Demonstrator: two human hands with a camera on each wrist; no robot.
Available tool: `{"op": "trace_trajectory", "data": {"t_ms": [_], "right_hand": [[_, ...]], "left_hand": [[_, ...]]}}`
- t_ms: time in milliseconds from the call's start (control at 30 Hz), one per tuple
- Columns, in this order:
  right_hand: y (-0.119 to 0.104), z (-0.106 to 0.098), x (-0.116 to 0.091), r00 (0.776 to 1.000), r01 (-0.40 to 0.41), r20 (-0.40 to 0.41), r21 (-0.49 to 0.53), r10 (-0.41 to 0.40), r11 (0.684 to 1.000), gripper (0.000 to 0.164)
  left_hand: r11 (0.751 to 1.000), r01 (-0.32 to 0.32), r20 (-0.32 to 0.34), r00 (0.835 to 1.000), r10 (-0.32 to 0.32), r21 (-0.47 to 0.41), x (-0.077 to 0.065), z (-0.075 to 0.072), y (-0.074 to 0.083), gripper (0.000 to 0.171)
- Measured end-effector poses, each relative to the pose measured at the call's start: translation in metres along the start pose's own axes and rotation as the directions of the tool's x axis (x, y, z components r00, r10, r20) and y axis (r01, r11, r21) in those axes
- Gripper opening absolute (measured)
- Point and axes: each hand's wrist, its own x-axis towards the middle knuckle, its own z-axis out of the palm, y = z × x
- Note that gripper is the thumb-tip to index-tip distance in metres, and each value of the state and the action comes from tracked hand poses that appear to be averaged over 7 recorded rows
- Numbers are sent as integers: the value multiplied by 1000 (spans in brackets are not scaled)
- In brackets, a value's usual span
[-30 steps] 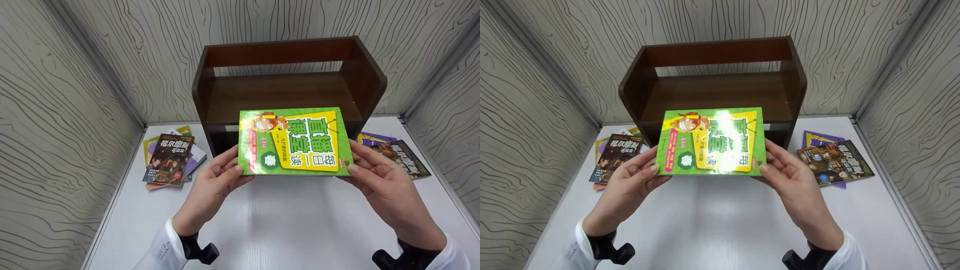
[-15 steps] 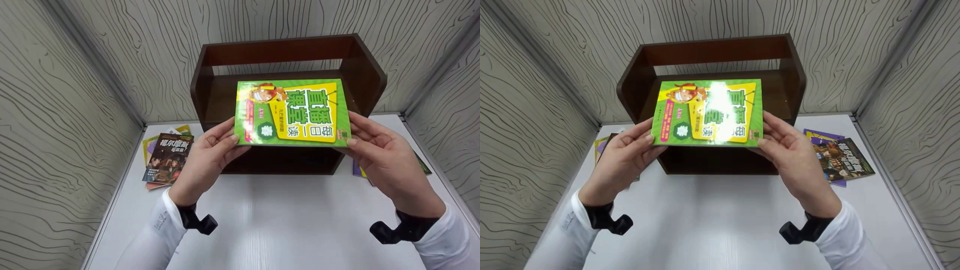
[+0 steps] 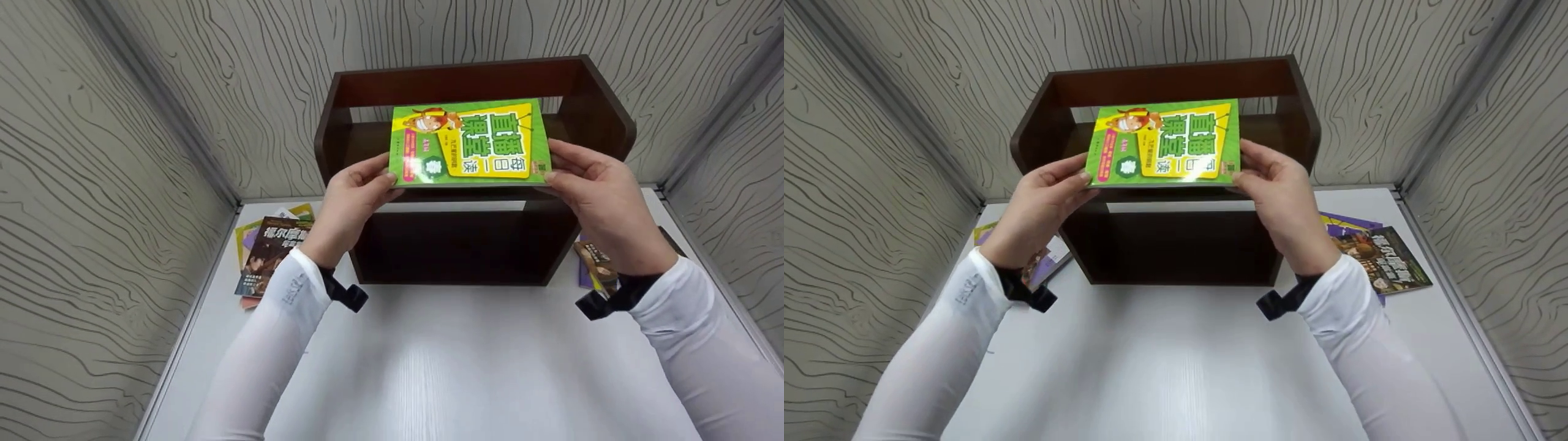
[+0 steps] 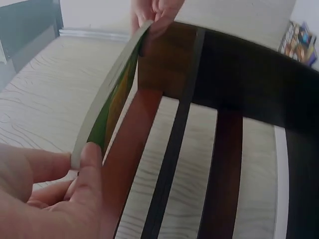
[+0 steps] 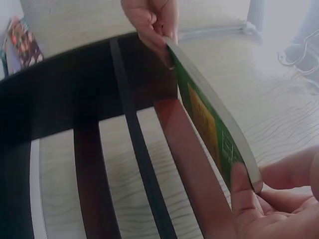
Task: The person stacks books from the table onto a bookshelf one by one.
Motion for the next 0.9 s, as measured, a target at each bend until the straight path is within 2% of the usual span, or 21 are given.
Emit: {"op": "trace_trajectory", "data": {"t_ms": [133, 300, 400, 467, 533, 667, 767, 833, 900], "right_hand": [[4, -6, 14, 999, -32, -16, -170, 30, 985, 51], [9, -9, 25, 997, -72, -46, -373, 59, 925, 50], [8, -10, 32, 993, -118, -79, -443, 93, 888, 47], [9, -8, 35, 989, -144, -100, -504, 109, 851, 45], [10, -7, 37, 985, -173, -118, -561, 128, 810, 43], [12, -6, 40, 982, -189, -131, -645, 136, 741, 40], [12, -5, 42, 984, -178, -126, -687, 125, 705, 39], [12, -4, 43, 986, -168, -123, -714, 116, 679, 38], [13, -4, 43, 987, -159, -116, -745, 109, 647, 38]], "left_hand": [[985, 3, -22, 1000, 1, 173, 15, 2, -5, 44], [925, 15, -53, 999, 5, 379, 30, 2, -8, 43], [883, 37, -79, 997, 0, 468, 36, 5, -5, 41], [844, 57, -92, 996, -8, 533, 37, 4, -5, 40], [792, 72, -101, 995, -13, 606, 38, 3, -5, 39], [667, 73, -103, 995, 6, 742, 39, 4, -5, 37], [568, 66, -102, 994, 31, 820, 40, 7, -5, 34], [520, 61, -96, 995, 40, 852, 41, 9, -5, 33], [486, 60, -89, 995, 37, 872, 41, 11, -4, 33]]}}
